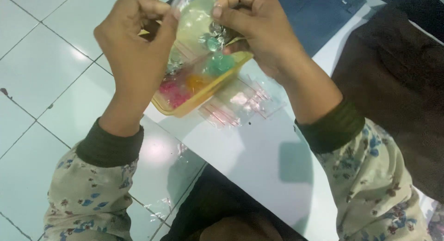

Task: Sorting small decorative buttons and placing them into small plastic bags on a floor workspace

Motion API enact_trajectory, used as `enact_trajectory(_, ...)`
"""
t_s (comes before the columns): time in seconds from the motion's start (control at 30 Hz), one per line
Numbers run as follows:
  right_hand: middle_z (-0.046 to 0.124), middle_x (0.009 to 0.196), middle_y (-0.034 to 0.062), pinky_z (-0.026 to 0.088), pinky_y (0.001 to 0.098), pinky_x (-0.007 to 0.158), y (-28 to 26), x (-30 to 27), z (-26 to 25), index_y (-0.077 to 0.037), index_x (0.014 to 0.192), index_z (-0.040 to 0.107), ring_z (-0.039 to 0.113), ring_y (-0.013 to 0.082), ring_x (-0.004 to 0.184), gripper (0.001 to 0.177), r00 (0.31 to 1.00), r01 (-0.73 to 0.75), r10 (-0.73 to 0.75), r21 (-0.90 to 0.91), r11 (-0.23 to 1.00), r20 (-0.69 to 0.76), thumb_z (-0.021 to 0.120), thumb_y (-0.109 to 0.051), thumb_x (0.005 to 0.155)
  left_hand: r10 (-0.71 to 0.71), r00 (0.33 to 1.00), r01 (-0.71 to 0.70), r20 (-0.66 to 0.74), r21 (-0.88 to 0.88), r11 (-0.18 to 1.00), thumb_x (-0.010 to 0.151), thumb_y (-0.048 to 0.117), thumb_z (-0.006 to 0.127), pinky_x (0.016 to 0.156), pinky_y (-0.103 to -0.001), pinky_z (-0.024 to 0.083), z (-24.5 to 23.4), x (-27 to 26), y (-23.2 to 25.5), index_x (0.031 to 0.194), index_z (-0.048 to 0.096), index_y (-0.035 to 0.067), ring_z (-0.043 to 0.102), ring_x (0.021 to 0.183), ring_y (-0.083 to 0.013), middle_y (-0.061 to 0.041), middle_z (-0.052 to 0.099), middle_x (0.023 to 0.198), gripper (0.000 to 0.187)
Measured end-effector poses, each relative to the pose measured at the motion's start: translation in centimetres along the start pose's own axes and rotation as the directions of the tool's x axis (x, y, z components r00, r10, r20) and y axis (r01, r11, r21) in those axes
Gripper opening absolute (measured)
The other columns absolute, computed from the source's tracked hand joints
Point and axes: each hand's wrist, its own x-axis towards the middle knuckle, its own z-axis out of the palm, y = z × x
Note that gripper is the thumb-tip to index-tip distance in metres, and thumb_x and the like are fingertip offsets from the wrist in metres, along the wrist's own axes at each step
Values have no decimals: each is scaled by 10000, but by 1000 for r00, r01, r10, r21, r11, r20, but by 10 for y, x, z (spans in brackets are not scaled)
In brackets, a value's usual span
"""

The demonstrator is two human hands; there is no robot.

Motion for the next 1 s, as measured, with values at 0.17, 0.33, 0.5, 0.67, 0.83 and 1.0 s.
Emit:
enact_trajectory(0.17, 631, 882, 24, 640, 256, 544, 51, 60, -2, -131, 1033, 623, 704, 116, 733, 264, 967, 247, -251, -365, 898, 36, 827, -78, 874, -155, 964, 103, 215, 232, 967, 870, -19, 728, 685, -337, 523, 5, -3, -36, 1119, 509, 131, 644, 577, -146, 27, 728, 758, 364)
enact_trajectory(0.33, 731, 799, -13, 487, 376, 593, 81, 92, 8, -200, 871, 675, 681, 190, 698, 256, 942, 269, -315, -817, 509, 114, 847, -129, 695, -238, 899, 112, 367, 332, 937, 831, 12, 740, 676, -407, 506, 27, -10, -76, 1083, 592, 143, 692, 651, -269, -19, 720, 710, 320)
enact_trajectory(0.5, 563, 841, 201, 456, 535, 426, 108, 103, 17, -51, 779, 553, 597, 464, 548, 319, 834, 378, -413, -924, -56, 366, 683, 138, 557, -561, 650, 143, 514, 642, 754, 854, 242, 659, 616, -527, 515, 36, -10, -72, 966, 805, 203, 657, 839, -421, -171, 697, 865, 188)
enact_trajectory(0.67, 564, 908, 142, 501, 447, 477, 105, 95, 13, -64, 752, 575, 611, 359, 791, 245, 732, 393, -529, -900, -187, 429, 736, 40, 599, -261, 800, -175, 539, 628, 758, 912, 359, 748, 463, -482, 457, 34, -20, -80, 750, 761, 124, 533, 888, -335, -67, 538, 896, 286)
enact_trajectory(0.83, 712, 792, 251, 577, 518, 630, 115, 94, 16, -31, 829, 754, 719, 432, 723, 168, 883, 379, -254, -919, -112, 395, 626, 26, 737, -23, 812, -410, 583, 597, 689, 829, 223, 697, 615, -395, 541, 29, -19, -77, 868, 827, 125, 506, 1048, -265, 50, 692, 1187, 167)
enact_trajectory(1.0, 608, 712, 200, 468, 486, 482, 119, 98, 17, -39, 624, 610, 627, 402, 599, 162, 916, 369, -152, -928, -48, 372, 644, 118, 648, -419, 665, -208, 618, 693, 691, 986, 422, 636, 504, -461, 516, 31, -15, -69, 844, 775, 216, 570, 1001, -280, 1, 636, 705, 287)
